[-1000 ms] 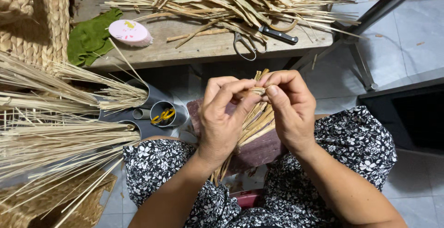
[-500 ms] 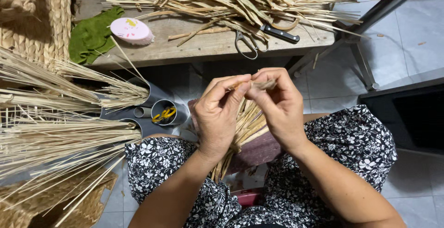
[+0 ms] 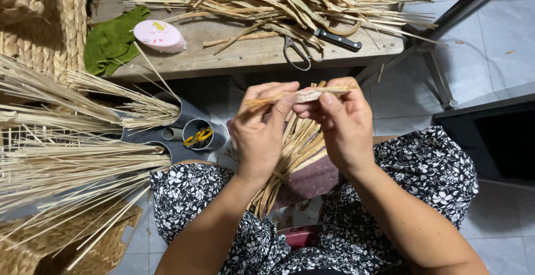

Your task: The person sits and splits dried palm leaf strips by hand, peeling the outer layer away from the inner strip and bending each strip. They gather the processed strips into a bundle on a board in their lap and tie the bundle with a strip, then continue peeling more strips.

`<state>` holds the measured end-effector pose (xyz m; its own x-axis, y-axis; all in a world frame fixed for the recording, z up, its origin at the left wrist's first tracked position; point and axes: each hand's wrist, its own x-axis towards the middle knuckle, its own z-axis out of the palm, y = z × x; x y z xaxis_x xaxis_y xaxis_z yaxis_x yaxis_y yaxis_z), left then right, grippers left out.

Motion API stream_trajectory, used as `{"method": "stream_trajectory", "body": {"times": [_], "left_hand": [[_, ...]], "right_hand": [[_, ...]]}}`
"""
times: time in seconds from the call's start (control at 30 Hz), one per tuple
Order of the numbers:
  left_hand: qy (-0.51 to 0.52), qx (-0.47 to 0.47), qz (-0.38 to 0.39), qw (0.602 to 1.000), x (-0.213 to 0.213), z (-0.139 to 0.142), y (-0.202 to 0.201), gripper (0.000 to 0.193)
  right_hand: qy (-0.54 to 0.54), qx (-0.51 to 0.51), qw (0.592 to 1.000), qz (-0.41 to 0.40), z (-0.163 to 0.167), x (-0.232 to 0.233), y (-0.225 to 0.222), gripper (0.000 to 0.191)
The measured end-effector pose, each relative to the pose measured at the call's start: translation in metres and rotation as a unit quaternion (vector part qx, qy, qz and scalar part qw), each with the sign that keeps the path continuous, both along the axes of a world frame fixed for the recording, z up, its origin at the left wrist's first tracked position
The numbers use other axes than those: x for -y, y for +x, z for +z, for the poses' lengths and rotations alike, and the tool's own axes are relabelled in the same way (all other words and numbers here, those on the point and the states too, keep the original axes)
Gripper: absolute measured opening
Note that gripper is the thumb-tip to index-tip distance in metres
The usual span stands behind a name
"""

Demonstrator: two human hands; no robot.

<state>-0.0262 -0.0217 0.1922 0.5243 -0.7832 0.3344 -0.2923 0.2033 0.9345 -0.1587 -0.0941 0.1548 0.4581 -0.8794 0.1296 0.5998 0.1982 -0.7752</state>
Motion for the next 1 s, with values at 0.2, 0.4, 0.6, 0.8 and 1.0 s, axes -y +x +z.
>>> {"method": "stream_trajectory", "body": {"times": [0.2, 0.4, 0.6, 0.8, 1.0], "left_hand": [[-0.009, -0.191, -0.009, 0.982, 0.005, -0.008, 0.006, 0.019], [-0.009, -0.115, -0.029, 0.993, 0.002, -0.01, -0.001, 0.021], [-0.024, -0.281, -0.025, 0.959, 0.01, -0.001, 0.011, 0.025], [0.022, 0.046, 0.008, 0.999, 0.005, 0.001, 0.0, 0.025], [0.049, -0.19, -0.039, 0.98, 0.01, -0.009, 0.011, 0.024]], "right_hand": [[0.073, 0.049, 0.995, 0.044, 0.011, 0.006, 0.0, 0.021], [-0.129, -0.16, 0.978, -0.036, 0.006, -0.003, 0.006, 0.016], [0.059, -0.019, 0.998, -0.004, -0.006, 0.01, 0.002, 0.015], [-0.004, 0.004, 1.0, -0.002, -0.01, 0.004, 0.005, 0.015], [0.129, 0.05, 0.989, 0.049, -0.003, 0.011, 0.004, 0.017]]}}
